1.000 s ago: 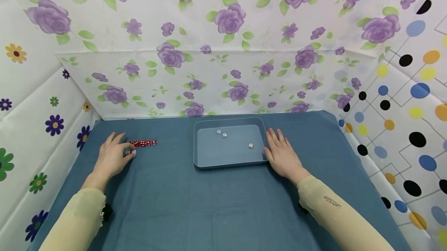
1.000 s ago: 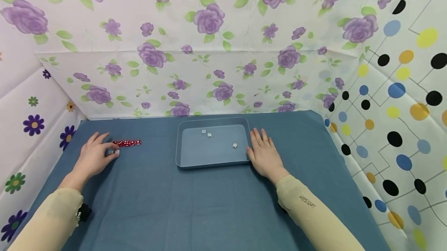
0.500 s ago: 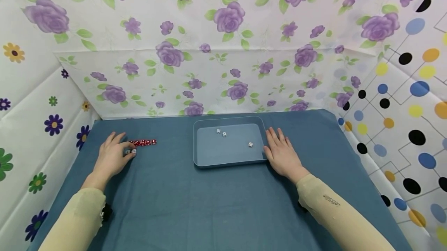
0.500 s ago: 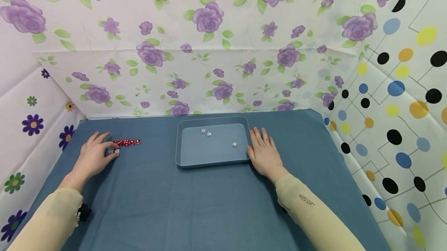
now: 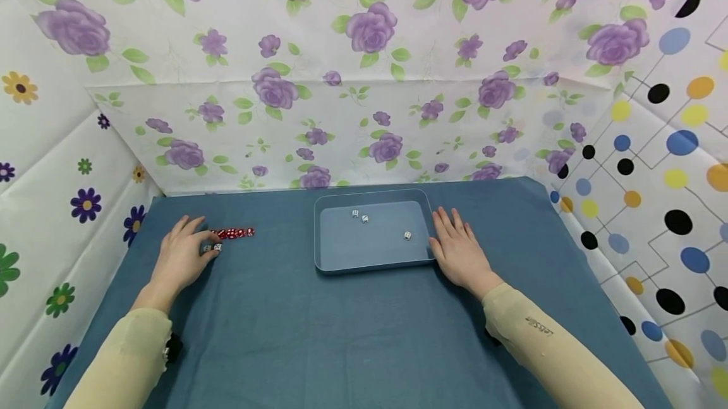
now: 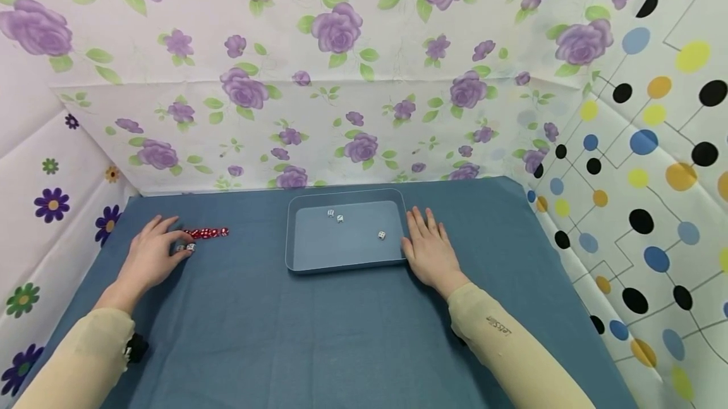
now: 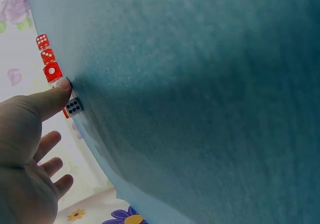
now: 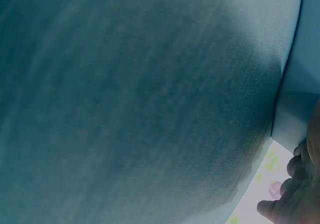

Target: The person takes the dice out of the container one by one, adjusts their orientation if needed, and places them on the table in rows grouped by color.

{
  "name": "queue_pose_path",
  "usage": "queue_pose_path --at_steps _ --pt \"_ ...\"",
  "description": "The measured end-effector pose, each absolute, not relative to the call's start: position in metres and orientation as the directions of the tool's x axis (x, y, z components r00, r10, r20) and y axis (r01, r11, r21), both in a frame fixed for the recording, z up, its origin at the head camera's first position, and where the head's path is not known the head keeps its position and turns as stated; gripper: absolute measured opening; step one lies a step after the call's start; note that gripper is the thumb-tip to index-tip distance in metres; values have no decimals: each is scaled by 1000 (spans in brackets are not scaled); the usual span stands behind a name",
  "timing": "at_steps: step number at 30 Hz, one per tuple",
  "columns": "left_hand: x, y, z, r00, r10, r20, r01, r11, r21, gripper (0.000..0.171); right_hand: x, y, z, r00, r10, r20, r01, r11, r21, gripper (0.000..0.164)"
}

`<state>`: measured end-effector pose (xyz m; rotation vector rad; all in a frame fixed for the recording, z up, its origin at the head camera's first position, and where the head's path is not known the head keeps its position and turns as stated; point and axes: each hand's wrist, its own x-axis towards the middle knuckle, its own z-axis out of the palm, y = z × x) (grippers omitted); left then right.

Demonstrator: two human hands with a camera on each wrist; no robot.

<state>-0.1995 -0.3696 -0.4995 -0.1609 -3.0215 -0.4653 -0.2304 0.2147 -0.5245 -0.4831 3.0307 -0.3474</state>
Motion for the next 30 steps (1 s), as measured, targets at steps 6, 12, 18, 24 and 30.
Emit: queue_pose_path --at_steps 6,12,18,24,30 --pt "-199 -369 -498 -989 91 119 124 942 311 27 -230 216 -525 -951 -310 -15 -299 928 -222 68" --pt "-199 -365 -497 -982 90 167 144 928 345 33 -230 216 -525 -949 -315 -12 -305 926 -222 69" --pt "-200 -342 -496 -949 129 289 237 894 380 37 -230 217 -525 -949 -314 -17 -302 926 -225 69" --pt "-202 -303 -489 -923 169 344 310 859 408 34 -230 216 -524 -949 -315 -28 -300 925 -234 69" --pt "-208 -260 -486 -903 211 375 368 829 421 34 -230 213 -518 -946 -320 -53 -301 928 -220 69"
